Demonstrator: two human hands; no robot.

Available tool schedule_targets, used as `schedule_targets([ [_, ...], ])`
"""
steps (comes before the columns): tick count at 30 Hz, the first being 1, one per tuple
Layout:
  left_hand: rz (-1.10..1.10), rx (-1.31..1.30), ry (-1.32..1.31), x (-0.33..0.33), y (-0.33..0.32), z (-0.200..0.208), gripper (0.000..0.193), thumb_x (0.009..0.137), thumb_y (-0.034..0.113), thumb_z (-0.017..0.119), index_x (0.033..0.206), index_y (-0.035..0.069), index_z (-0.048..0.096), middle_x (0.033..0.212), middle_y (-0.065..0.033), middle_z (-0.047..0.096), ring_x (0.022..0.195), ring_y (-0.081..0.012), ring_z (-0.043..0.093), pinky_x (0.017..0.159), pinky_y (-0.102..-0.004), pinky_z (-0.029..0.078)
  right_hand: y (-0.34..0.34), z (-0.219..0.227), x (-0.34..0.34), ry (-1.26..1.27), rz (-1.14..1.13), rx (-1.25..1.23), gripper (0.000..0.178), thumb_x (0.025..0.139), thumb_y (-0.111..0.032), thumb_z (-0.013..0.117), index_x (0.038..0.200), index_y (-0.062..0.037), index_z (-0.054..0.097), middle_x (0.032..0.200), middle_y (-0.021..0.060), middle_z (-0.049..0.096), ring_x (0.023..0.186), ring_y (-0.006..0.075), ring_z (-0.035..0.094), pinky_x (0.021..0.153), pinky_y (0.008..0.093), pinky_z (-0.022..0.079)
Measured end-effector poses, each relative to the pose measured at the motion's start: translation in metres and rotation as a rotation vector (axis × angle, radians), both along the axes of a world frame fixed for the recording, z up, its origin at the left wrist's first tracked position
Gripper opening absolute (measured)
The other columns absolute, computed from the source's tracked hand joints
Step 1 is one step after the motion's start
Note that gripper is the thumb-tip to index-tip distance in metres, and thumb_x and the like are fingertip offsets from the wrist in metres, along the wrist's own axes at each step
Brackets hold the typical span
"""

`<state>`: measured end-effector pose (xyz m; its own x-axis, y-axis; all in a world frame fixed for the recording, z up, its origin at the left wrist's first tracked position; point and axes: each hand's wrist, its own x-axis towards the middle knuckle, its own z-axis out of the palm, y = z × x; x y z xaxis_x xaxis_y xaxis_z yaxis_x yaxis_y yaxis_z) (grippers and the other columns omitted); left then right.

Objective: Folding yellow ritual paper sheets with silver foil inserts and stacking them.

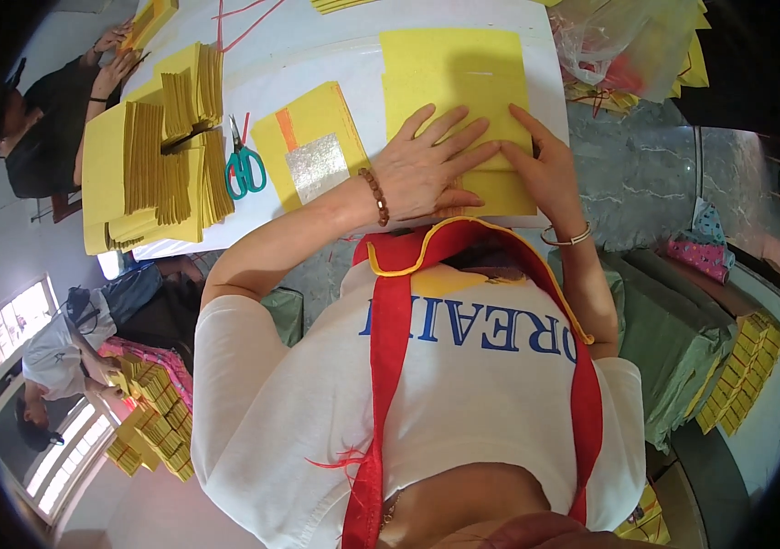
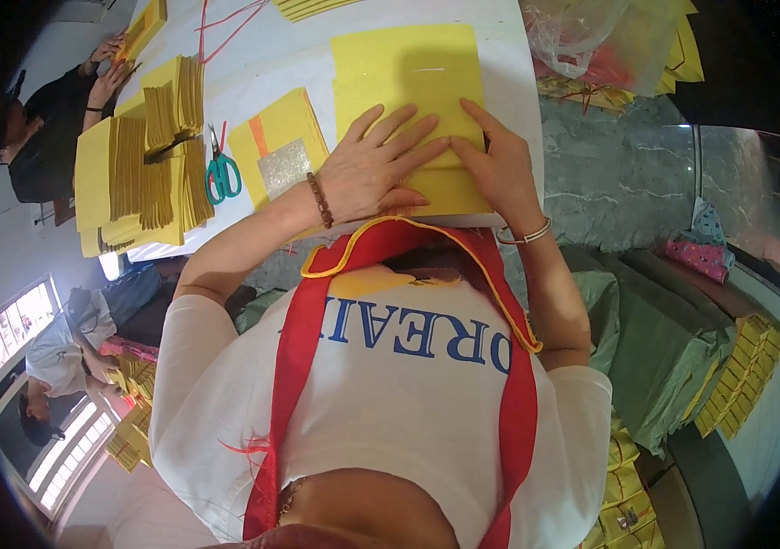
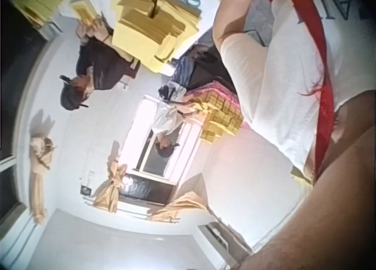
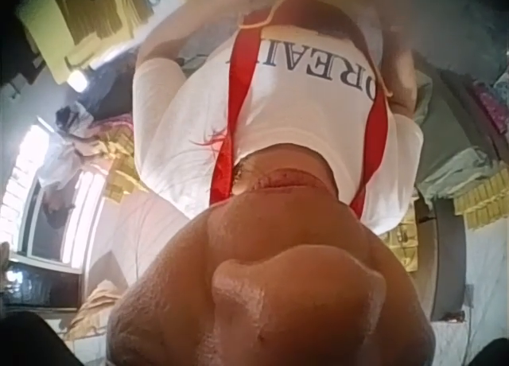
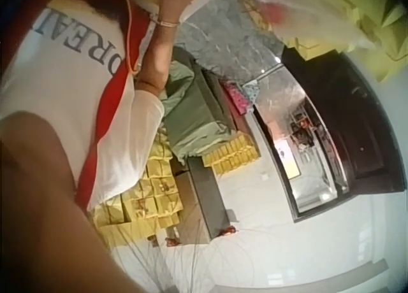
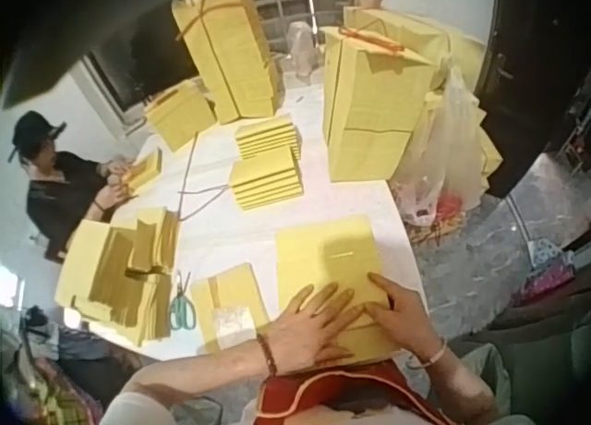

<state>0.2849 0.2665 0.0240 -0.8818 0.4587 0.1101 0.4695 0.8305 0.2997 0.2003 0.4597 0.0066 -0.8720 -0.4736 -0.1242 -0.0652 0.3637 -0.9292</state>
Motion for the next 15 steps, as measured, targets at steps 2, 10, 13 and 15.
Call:
schedule_targets([
  [2,0.000,0.007,-0.001,0.002,0.001,-0.006,0.071,0.079,0.052,0.055,0.137,0.017,0.035,0.142,-0.0098,0.032,0.131,-0.0310,0.026,0.106,-0.0487,0.020,0.001,0.005,0.003,-0.034,0.002,0.018,0.049,0.077,-0.017,0.065,0.123,-0.0031,0.052,0.108,0.0198,0.061,0.095,0.0205,0.061,0.080,0.0301,0.047],
  [10,0.009,-0.018,-0.014,0.001,0.003,-0.010,0.070,0.081,0.051,0.053,0.136,0.012,0.036,0.143,-0.0098,0.030,0.133,-0.0299,0.022,0.106,-0.0487,0.017,0.029,-0.004,0.052,0.801,0.311,0.356,0.049,0.081,-0.028,0.061,0.126,-0.0126,0.051,0.135,0.0051,0.044,0.126,0.0228,0.039,0.102,0.0491,0.025],
  [13,-0.015,-0.015,-0.016,-0.002,-0.004,-0.007,0.067,0.082,0.045,0.054,0.134,0.006,0.037,0.141,-0.0123,0.031,0.133,-0.0315,0.023,0.106,-0.0467,0.019,0.027,-0.006,0.055,0.738,0.348,0.426,0.045,0.084,-0.030,0.058,0.126,-0.0139,0.051,0.136,0.0017,0.043,0.129,0.0219,0.034,0.103,0.0504,0.022],
  [15,0.025,0.142,-0.034,-0.005,-0.007,-0.004,0.063,0.082,0.038,0.056,0.131,0.002,0.039,0.138,-0.0153,0.033,0.129,-0.0333,0.027,0.103,-0.0448,0.024,0.026,-0.004,0.053,0.727,0.346,0.433,0.044,0.085,-0.031,0.056,0.126,-0.0145,0.051,0.137,0.0011,0.042,0.131,0.0214,0.032,0.104,0.0497,0.022],
])
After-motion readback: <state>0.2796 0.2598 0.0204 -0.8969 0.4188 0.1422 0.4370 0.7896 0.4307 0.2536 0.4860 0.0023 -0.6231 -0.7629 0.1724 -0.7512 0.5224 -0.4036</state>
